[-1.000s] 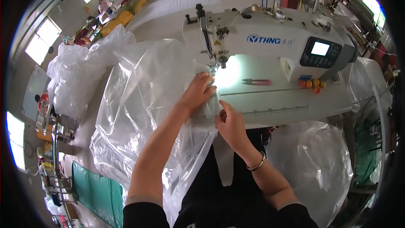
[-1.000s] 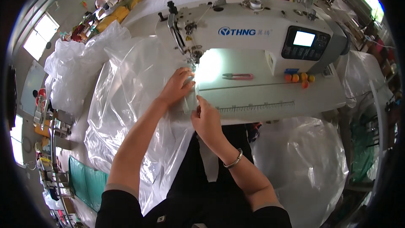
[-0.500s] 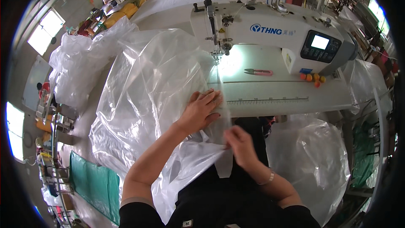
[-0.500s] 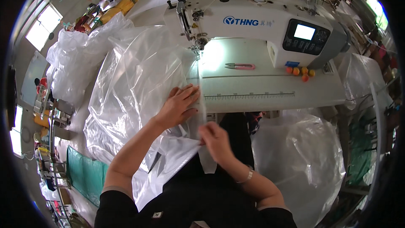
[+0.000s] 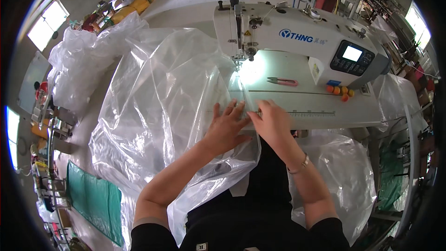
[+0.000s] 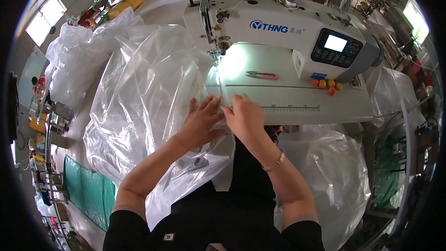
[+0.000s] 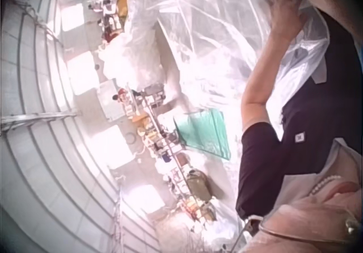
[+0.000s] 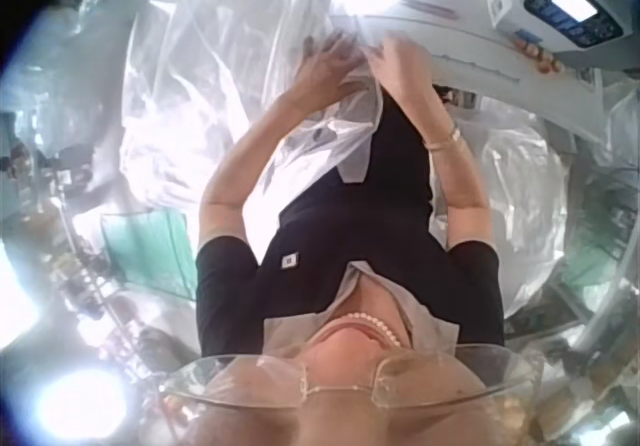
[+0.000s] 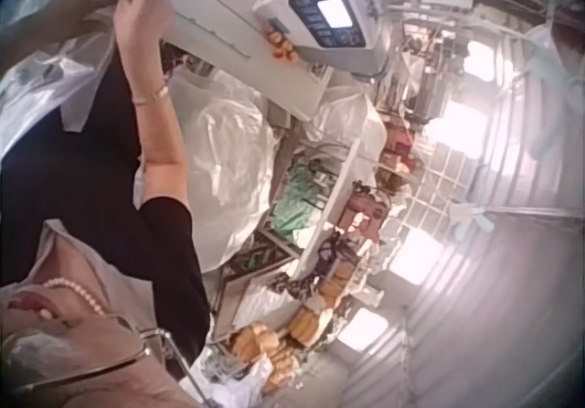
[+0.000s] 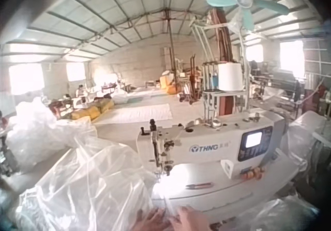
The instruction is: The person aligns and sews large sheets of white plastic material using an industrial sewing machine. They repeatedly fold the plastic edges, guide the material under the needle, and operate the machine to stitch the seams in a factory setting.
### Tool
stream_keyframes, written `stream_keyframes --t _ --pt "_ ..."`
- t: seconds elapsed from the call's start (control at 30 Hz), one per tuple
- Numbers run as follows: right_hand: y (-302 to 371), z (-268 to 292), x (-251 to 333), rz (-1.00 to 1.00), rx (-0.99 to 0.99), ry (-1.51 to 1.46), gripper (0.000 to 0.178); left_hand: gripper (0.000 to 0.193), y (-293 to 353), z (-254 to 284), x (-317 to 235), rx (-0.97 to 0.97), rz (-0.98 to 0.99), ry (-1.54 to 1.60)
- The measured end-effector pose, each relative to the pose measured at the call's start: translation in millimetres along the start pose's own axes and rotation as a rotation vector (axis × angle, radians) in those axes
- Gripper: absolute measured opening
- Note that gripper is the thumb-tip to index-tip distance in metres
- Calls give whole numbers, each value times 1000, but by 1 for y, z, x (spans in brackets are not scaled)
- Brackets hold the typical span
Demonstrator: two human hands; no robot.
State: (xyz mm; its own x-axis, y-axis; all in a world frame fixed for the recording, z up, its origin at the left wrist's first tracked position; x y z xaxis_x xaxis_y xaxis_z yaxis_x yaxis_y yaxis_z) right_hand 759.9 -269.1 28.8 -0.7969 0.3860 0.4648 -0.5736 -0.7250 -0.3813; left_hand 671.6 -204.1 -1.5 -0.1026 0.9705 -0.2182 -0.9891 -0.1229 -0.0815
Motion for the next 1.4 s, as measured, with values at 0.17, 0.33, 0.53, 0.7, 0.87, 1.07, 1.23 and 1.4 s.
stream_keyframes --t 0.17,0.33,0.53,0.7,0.87,1.07,1.23,1.4 --pt "-15 -27 1 -3 74 78 15 47 3 2 -3 -35 -70 13" --pt "-2 -20 -5 87 159 90 18 35 2 13 8 -54 -63 109" --pt "20 -8 -5 133 37 136 30 25 -16 24 20 -185 184 244" --pt "31 -27 0 141 152 346 42 25 -24 17 -20 -366 -55 -27" --pt "33 -43 20 140 153 316 46 27 -11 20 -2 -346 -87 -12" --pt "12 -63 41 108 197 216 41 23 -11 32 32 -276 -116 -41" --pt "-6 -65 40 121 168 298 38 23 -25 31 51 -284 -144 -25" --pt "-27 -70 30 104 174 265 42 26 -48 29 65 -275 -131 -72"
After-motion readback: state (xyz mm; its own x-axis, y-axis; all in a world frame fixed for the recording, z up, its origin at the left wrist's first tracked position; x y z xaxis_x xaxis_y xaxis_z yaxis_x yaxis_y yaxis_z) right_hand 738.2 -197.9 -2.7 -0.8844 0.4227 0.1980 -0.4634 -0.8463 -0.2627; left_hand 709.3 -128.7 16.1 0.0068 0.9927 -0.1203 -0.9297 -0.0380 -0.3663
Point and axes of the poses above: each hand's wrist, its own y-axis away from the middle knuckle, its own z-axis out of the back of the hand, x = y × z, the point moved 9 cm from there along -y, towards the middle knuckle
